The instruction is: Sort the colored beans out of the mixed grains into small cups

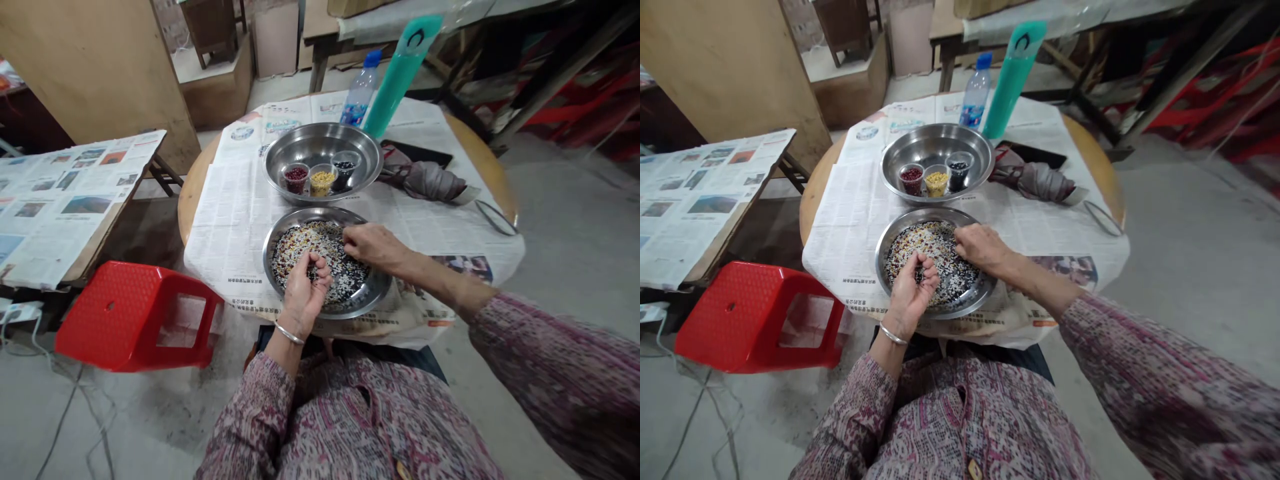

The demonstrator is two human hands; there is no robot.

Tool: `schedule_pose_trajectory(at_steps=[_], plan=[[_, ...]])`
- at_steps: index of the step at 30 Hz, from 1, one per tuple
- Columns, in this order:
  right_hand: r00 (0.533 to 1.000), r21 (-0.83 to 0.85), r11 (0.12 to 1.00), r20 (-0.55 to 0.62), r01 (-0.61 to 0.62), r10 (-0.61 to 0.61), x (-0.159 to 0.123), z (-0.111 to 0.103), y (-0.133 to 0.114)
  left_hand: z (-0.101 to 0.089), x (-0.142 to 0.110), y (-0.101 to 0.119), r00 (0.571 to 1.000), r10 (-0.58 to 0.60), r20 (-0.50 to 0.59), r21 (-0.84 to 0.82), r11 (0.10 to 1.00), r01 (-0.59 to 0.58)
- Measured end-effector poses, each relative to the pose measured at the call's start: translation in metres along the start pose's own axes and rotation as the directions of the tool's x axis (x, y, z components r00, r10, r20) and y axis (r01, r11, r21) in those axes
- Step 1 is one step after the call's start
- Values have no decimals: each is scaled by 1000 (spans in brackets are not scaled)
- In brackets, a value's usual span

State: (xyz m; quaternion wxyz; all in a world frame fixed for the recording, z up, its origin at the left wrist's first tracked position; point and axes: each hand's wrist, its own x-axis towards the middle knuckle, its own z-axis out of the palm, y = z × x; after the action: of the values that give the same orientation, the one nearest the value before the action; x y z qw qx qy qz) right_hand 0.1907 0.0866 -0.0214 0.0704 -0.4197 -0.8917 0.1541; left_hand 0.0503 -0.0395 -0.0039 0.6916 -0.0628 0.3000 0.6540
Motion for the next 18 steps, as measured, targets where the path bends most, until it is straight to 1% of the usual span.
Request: schedule_pose_trajectory(at_steps=[2,4,5,6,7,8,9,11,12,13,14,15,17,18], plan=[[998,211,976,57,-50,38,-1,-17,-8,1,1,-2,998,47,-50,30,998,-46],[992,473,875,117,-102,52,-7,-35,-21,1,2,-4,995,75,-61,62,996,-71],[989,552,828,145,-95,17,-10,-43,-27,1,2,-5,995,82,-50,73,994,-78],[985,596,800,169,-70,-39,-13,-51,-32,1,2,-5,996,82,-37,81,994,-79],[984,601,798,161,-36,-76,-15,-57,-35,1,2,-5,997,76,-26,82,994,-74],[988,573,820,129,-3,-86,-16,-61,-35,1,2,-5,998,66,-21,77,995,-64],[995,510,860,78,19,-69,-17,-63,-33,1,2,-4,998,52,-19,66,997,-50],[1000,310,951,-5,16,-15,-16,-59,-23,0,1,-2,1000,6,-6,38,999,-6],[1000,201,980,0,16,-16,-15,-53,-17,-1,0,-1,1000,-16,9,26,1000,16],[999,96,995,40,31,-35,-15,-45,-12,-1,-1,0,999,-35,28,18,999,34],[993,3,997,91,72,-72,-16,-35,-8,-1,-1,1,998,-51,44,15,999,51],[988,-84,990,113,114,-104,-17,-25,-7,-1,-2,1,996,-65,59,15,998,64],[989,-238,961,85,140,-123,-22,-6,-10,-1,-3,2,994,-81,71,20,997,79],[990,-290,947,61,142,-129,-23,1,-13,-1,-3,3,994,-86,71,24,996,84]])
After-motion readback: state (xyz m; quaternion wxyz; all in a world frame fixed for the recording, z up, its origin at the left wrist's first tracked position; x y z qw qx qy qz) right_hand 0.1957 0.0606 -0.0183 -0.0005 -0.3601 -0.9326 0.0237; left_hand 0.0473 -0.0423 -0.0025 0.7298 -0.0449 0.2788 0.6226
